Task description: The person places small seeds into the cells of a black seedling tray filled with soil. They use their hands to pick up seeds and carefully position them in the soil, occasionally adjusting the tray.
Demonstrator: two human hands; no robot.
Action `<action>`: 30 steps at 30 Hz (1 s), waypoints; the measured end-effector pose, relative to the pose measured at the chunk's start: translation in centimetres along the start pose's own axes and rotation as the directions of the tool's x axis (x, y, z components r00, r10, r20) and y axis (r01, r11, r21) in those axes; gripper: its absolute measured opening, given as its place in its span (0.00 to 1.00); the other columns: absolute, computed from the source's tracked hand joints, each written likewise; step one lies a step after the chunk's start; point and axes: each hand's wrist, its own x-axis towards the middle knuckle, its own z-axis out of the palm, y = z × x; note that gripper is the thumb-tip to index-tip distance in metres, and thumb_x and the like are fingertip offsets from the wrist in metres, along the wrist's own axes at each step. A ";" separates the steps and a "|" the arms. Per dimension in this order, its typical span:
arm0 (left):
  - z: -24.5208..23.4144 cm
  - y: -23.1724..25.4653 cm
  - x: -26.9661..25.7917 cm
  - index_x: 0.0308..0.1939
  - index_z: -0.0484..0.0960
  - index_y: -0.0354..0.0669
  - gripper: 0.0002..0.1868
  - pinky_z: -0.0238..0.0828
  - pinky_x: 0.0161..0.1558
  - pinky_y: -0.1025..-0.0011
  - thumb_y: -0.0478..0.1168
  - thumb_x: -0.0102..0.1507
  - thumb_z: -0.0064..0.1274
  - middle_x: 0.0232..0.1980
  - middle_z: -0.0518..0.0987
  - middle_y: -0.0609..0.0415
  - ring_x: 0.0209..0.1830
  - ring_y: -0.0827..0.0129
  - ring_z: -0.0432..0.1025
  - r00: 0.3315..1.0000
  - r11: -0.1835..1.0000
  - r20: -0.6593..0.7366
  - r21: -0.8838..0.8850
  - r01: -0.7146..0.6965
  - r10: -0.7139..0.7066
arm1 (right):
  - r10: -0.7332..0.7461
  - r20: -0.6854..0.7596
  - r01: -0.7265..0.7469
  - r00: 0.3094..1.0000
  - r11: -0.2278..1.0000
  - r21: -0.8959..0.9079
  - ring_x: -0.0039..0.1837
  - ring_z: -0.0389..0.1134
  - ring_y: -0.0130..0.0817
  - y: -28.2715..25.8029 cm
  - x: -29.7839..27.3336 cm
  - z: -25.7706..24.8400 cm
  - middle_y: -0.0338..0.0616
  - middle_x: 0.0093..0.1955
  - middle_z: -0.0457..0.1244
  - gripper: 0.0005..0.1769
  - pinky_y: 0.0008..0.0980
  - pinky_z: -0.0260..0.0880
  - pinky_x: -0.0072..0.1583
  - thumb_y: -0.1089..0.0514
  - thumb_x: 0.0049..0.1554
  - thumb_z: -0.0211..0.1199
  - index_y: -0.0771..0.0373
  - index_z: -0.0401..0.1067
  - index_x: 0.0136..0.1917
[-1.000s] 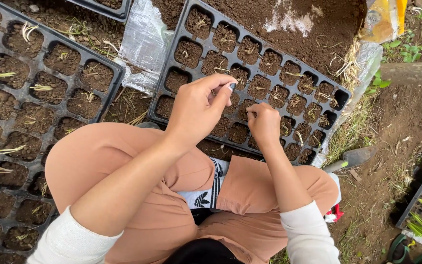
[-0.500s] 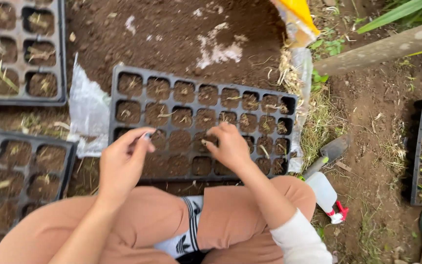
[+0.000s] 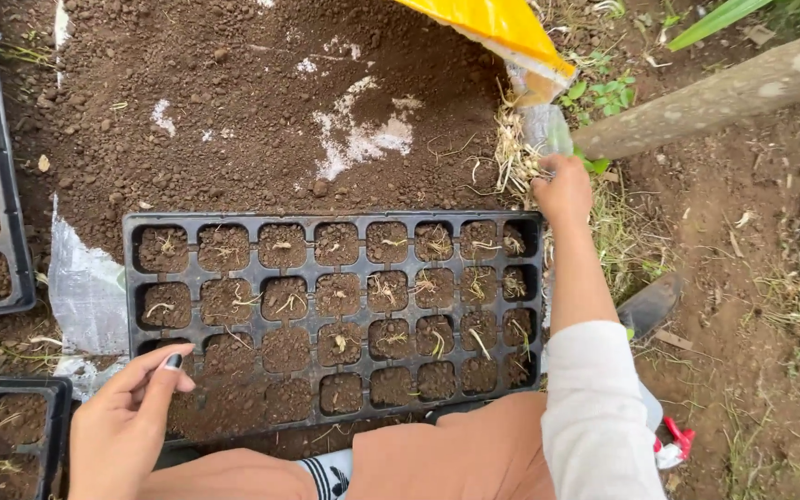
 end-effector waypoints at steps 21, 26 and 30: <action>-1.4 1.8 -2.2 0.59 0.87 0.52 0.17 0.47 0.22 0.71 0.41 0.72 0.46 0.36 0.83 0.59 0.17 0.73 0.50 0.995 0.988 0.082 -0.149 -0.048 0.060 | 0.047 0.193 -0.194 0.980 0.001 0.981 0.54 0.70 0.30 -1.4 -6.1 -11.5 0.45 0.54 0.67 0.06 0.25 0.72 0.53 0.64 0.66 0.51 0.59 0.63 0.57; -0.7 -0.2 -2.0 0.53 0.88 0.47 0.13 0.54 0.25 0.75 0.36 0.70 0.49 0.32 0.83 0.54 0.21 0.76 0.56 0.971 0.932 0.002 -0.280 -0.229 0.239 | 0.024 0.184 -0.181 0.983 -0.113 0.977 0.55 0.74 0.31 0.1 -6.9 -12.0 0.43 0.58 0.69 0.14 0.29 0.77 0.55 0.63 0.64 0.59 0.56 0.65 0.62; -0.7 -0.5 -1.7 0.50 0.88 0.40 0.12 0.58 0.25 0.74 0.31 0.69 0.49 0.31 0.84 0.47 0.19 0.73 0.60 0.927 0.858 -0.061 -0.360 -0.367 0.371 | -0.066 0.197 -0.206 0.978 -0.183 0.961 0.59 0.76 0.33 -0.3 -7.9 -11.6 0.49 0.65 0.68 0.31 0.31 0.83 0.58 0.64 0.63 0.57 0.62 0.55 0.77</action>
